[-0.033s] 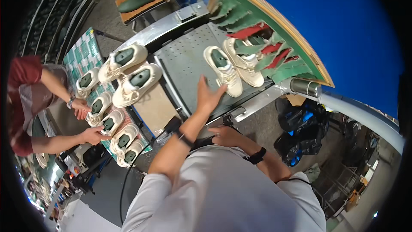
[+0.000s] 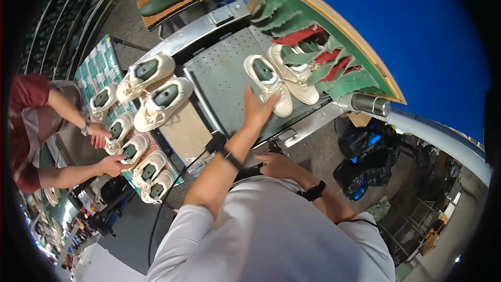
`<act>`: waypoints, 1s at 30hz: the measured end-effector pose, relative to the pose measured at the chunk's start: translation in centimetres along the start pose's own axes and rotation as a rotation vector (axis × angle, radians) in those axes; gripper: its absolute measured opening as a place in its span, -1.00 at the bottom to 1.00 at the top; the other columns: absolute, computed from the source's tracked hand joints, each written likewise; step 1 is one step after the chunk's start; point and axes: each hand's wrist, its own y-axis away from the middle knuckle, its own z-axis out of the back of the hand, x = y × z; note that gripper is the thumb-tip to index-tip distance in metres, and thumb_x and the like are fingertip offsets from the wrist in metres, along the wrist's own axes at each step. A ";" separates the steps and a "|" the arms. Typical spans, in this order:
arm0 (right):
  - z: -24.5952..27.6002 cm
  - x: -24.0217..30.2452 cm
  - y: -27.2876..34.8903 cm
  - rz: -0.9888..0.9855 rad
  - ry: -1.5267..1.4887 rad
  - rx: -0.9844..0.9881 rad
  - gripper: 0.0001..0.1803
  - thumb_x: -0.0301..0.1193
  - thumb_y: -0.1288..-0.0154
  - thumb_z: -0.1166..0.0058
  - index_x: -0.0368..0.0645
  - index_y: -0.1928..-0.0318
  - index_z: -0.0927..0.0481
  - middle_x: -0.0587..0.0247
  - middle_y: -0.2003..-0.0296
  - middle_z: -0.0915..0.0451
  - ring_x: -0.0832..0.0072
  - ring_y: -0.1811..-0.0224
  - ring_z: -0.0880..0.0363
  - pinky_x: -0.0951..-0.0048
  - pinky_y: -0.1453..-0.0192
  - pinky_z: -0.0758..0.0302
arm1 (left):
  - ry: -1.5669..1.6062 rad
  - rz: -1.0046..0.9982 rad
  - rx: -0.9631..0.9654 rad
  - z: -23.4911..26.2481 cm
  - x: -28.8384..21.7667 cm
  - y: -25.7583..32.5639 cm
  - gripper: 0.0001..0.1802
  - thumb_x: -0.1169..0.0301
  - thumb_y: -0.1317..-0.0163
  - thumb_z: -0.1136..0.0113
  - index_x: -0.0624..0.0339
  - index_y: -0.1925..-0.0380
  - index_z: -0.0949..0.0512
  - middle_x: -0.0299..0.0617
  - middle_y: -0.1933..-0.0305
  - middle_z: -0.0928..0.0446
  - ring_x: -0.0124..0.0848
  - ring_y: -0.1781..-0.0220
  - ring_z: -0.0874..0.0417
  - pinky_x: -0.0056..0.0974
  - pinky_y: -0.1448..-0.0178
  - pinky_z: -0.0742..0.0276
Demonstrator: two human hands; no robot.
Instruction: Manually process and clean cream-colored shoes at an industrial workstation.
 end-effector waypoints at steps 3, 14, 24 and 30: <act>2.0 -2.5 3.6 -0.213 -0.187 0.019 -0.34 -0.34 -0.28 -0.13 -0.22 -0.41 -0.58 -0.05 0.18 -0.76 0.26 0.11 -0.73 0.27 -0.08 -0.61 | 0.171 0.007 -0.050 -5.9 -2.8 -2.6 0.14 0.15 -0.01 -0.70 0.42 -0.45 -0.21 0.35 -0.47 -0.38 0.14 -0.53 -0.43 0.03 -0.60 -0.33; -1.7 -5.1 5.9 -0.165 -0.537 0.034 -0.34 -0.46 -0.43 -0.09 -0.31 -0.52 -0.43 0.31 0.13 -0.72 0.61 0.05 -0.63 0.52 -0.16 -0.54 | 0.588 0.153 0.252 12.0 -0.2 3.4 -0.50 0.44 -0.23 -0.42 0.33 -0.19 -0.63 -0.18 -0.06 -0.73 -0.33 -0.01 -0.75 -0.21 -0.14 -0.66; -5.2 5.8 0.3 0.226 -0.292 -0.115 -0.32 -0.37 -0.40 -0.16 -0.40 -0.48 -0.44 -0.06 -0.18 -0.70 0.24 -0.19 -0.68 0.24 -0.35 -0.53 | -0.275 -0.086 0.003 27.4 7.4 10.2 -0.18 0.08 -0.20 -0.56 0.33 -0.32 -0.46 0.12 -0.13 -0.73 -0.07 -0.21 -0.77 -0.12 -0.28 -0.62; -7.2 15.6 -1.6 0.460 0.173 -0.243 -0.26 -0.46 -0.26 -0.19 -0.31 -0.48 -0.44 -0.05 -0.07 -0.65 0.08 -0.13 -0.65 0.17 -0.29 -0.54 | -0.187 0.095 0.215 31.8 7.5 11.9 -0.66 0.27 -0.40 -0.37 0.37 0.06 -0.66 -0.03 0.13 -0.76 -0.37 0.27 -0.78 -0.12 0.25 -0.69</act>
